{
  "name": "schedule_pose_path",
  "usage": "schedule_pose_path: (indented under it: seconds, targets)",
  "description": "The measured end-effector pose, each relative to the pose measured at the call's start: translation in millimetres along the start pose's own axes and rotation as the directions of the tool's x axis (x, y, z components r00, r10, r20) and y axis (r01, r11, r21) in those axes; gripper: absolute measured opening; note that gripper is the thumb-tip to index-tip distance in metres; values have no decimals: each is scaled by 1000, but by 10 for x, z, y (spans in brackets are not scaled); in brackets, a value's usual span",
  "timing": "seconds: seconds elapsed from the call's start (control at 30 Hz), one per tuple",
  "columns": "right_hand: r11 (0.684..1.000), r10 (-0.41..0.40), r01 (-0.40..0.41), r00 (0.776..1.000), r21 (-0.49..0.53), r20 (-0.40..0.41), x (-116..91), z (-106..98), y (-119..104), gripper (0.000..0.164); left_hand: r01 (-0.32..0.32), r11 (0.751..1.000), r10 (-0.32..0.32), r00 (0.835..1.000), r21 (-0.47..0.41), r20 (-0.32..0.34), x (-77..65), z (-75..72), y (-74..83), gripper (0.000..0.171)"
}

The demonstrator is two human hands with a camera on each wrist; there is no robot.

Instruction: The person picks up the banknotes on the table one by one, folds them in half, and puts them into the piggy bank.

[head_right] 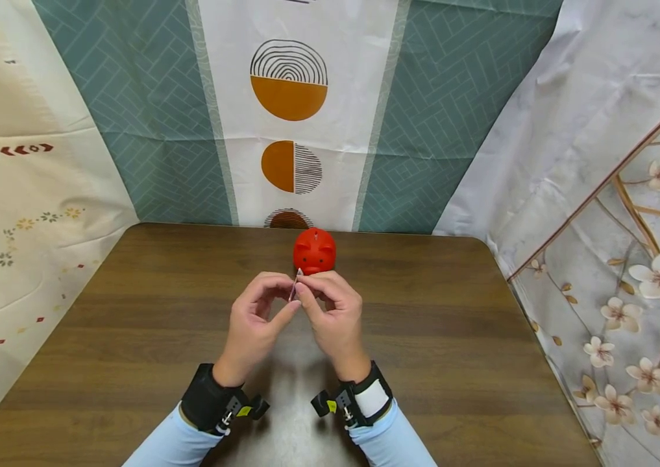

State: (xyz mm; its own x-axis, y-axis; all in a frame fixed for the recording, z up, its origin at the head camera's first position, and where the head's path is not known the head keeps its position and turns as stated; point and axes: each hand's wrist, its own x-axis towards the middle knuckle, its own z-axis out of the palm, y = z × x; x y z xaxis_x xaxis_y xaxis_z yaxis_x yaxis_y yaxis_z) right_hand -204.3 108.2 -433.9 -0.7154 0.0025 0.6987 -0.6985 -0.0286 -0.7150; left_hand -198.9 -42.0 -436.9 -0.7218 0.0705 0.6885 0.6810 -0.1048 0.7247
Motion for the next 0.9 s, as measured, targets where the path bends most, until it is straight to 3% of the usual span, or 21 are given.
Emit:
schedule_pose_path:
  seconds: [0.1, 0.23, 0.43, 0.57, 0.67, 0.73, 0.9]
  targets:
    - [999, -2, 0, 998, 38, 57, -2, -15, 25, 19, -63, 995, 63, 998, 78, -7, 2, -18, -21, 39]
    - [996, 6, -16, 994, 89, 112, 2, -51, 41, 28, -122, 985, 121, 993, 120, 17, 17, -53, -25, 40]
    - [990, 42, -62, 987, 123, 157, 29, -87, 0, 30, -140, 983, 136, 990, 116, 44, 43, -105, -3, 30]
    - [991, 102, -115, 980, 68, 174, 45, -116, -27, 20, -100, 982, 108, 993, 158, -43, 54, -120, 3, 21]
    - [989, 147, -150, 973, 3, 175, 52, -141, -43, 15, -32, 984, 52, 992, 173, -111, 52, -128, -4, 22]
    - [987, 160, -157, 972, -27, 175, 56, -155, -44, 14, 28, 988, -12, 994, 149, -108, 46, -134, -2, 22]
    - [988, 154, -156, 969, -2, 193, 62, -176, -37, 15, 136, 984, -134, 991, 113, -19, 34, -137, 22, 9]
